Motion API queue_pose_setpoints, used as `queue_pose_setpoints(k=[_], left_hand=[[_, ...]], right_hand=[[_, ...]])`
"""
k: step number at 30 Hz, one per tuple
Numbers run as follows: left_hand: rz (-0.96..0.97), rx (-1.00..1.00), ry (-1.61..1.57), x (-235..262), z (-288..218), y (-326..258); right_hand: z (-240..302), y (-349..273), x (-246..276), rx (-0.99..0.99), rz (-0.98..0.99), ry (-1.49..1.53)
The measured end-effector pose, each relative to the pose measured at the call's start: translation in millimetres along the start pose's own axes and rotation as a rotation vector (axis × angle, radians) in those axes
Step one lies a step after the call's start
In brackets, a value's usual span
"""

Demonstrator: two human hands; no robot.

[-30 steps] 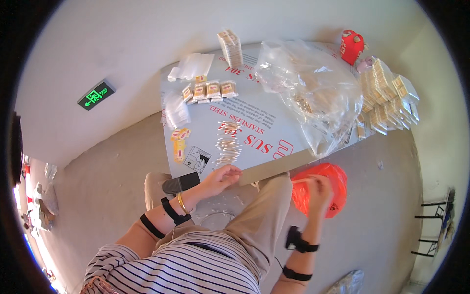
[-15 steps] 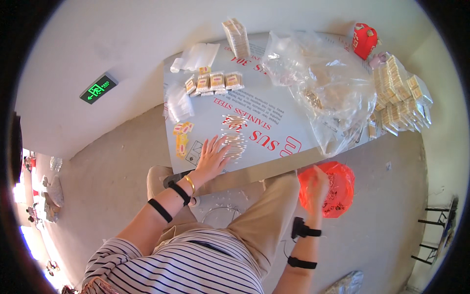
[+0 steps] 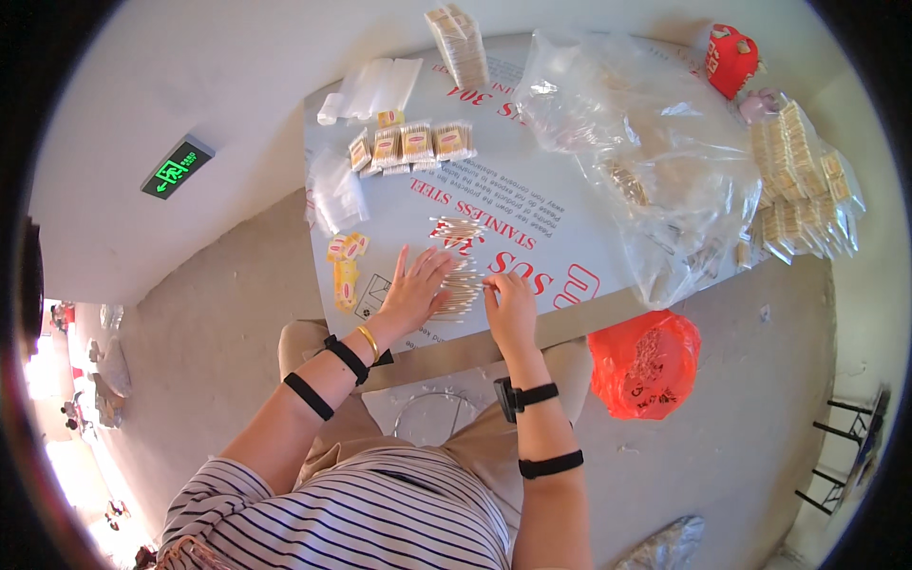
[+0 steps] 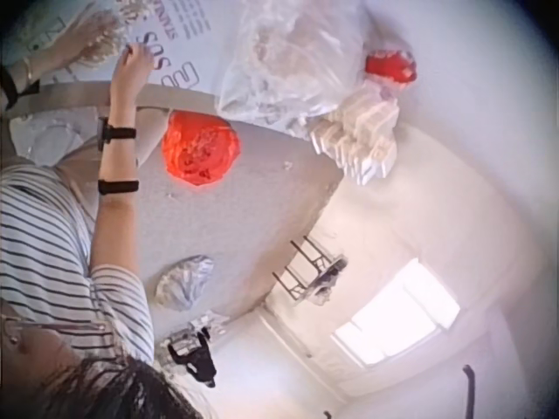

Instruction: Organizing and packaging small items into bundles or stacks on a table.

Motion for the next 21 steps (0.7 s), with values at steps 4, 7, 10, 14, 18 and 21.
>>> queue_pose_setpoints(k=[4, 7, 10, 14, 18, 21], left_hand=[[-0.090, 0.074, -0.155, 11.7, 7.0, 13.8], [-0.206, 0.133, -0.261, 18.4, 21.4, 20.7], [-0.251, 0.139, -0.285, 19.7, 27.7, 25.2], [-0.257, 0.129, -0.313, 18.0, 29.8, 27.5], [-0.252, 0.108, -0.307, 19.5, 31.7, 28.9], [-0.255, 0.101, -0.289, 20.2, 32.4, 29.3]], right_hand=[[4.7, 25.1, -18.3, 0.063, -0.026, -0.070], [12.2, 37.8, -31.3, 0.083, -0.024, -0.077], [14.1, 43.0, -40.8, 0.089, 0.008, -0.090], [10.0, 44.3, -46.8, 0.090, 0.029, -0.103], [6.1, 44.4, -48.4, 0.097, 0.025, -0.067], [9.1, 44.9, -47.2, 0.102, 0.037, -0.071]])
Point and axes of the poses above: each hand's wrist, its own y-axis towards the middle knuckle, its own x-axis out of the back of the hand, z = x × y, the point moved 8 cm from there along y, towards the middle knuckle, and after that the axes turned 8 degrees about -y, right-handed, at the moved point
